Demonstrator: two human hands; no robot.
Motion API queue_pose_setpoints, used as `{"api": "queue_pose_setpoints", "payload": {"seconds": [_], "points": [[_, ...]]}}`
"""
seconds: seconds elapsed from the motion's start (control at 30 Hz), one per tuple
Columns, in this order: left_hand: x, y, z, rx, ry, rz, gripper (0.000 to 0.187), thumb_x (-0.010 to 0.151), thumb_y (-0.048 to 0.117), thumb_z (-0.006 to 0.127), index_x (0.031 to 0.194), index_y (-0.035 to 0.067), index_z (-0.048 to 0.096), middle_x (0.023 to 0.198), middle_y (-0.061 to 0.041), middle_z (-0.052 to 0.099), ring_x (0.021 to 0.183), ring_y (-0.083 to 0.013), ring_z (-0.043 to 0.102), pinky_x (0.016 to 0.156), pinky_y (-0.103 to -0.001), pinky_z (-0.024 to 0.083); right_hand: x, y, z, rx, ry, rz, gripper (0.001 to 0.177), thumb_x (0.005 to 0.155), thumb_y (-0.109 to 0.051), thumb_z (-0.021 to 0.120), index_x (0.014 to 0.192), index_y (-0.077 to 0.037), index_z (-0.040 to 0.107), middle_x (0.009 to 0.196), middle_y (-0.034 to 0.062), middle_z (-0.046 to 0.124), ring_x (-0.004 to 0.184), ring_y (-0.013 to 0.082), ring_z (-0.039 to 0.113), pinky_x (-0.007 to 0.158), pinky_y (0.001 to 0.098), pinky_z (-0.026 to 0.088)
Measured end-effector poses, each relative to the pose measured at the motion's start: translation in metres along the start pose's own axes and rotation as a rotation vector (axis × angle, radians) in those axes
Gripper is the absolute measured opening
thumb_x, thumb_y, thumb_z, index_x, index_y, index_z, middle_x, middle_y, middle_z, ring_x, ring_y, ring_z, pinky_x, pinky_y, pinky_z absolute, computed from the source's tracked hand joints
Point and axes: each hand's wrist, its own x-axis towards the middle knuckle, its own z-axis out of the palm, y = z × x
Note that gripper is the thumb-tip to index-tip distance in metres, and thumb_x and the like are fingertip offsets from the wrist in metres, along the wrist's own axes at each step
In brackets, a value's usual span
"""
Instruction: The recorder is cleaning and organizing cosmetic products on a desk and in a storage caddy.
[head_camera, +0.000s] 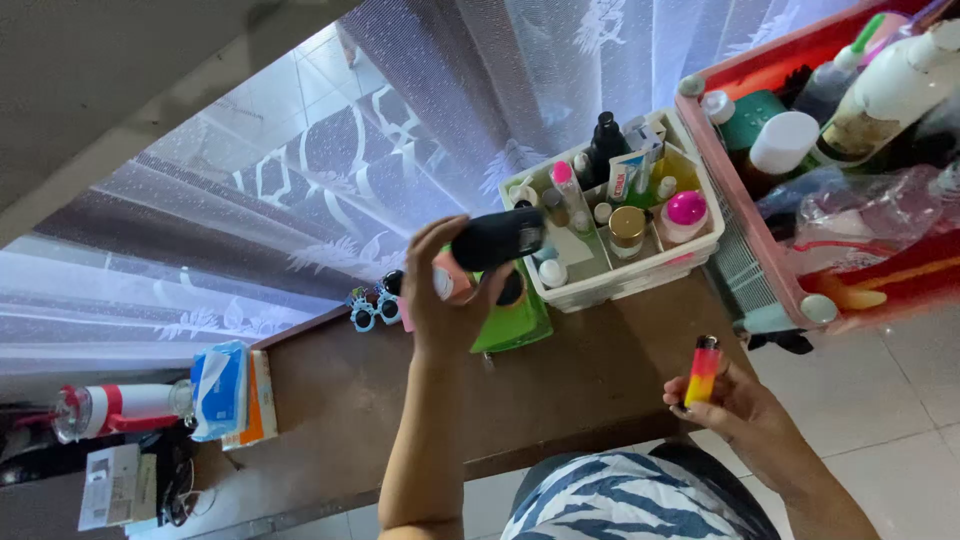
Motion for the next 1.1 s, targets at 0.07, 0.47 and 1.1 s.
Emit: {"api": "queue_pose_setpoints", "payload": {"seconds": [0.07,0.47,1.1], "points": [[-0.011,0.0,-0.015,0.017,0.031,-0.025,0.063,0.081,0.013,0.092,0.134,0.008,0.057,0.132,-0.011,0.064,0.125,-0.0274,0.065,0.111,-0.039,0.052,0.0,-0.005,0.005,-0.03,-0.018,-0.035,0.052,0.083,-0.006,0.066,0.134,-0.009,0.056,0.115,0.0179,0.074,0.111,0.0295,0.071,0.098,0.0477,0.059],[-0.045,0.013,-0.028,0.077,-0.074,-0.107,0.064,0.074,0.01,0.091,0.13,0.01,0.061,0.128,-0.011,0.067,0.119,-0.0285,0.069,0.103,-0.04,0.058,0.046,0.014,-0.006,0.064,-0.057,0.121,0.049,0.08,0.005,0.067,0.126,-0.008,0.055,0.114,0.0114,0.064,0.112,0.0281,0.066,0.105,0.0465,0.054],[-0.25,-0.055,0.069,0.23,-0.657,-0.401,0.056,0.082,0.014,0.073,0.137,0.018,0.059,0.136,-0.012,0.061,0.125,-0.0383,0.056,0.107,-0.05,0.045,0.107,0.046,-0.005,0.077,-0.07,0.261,0.02,0.104,-0.022,0.062,0.091,-0.012,0.052,0.077,0.0007,0.048,0.073,0.0177,0.05,0.083,0.0444,0.053]]}}
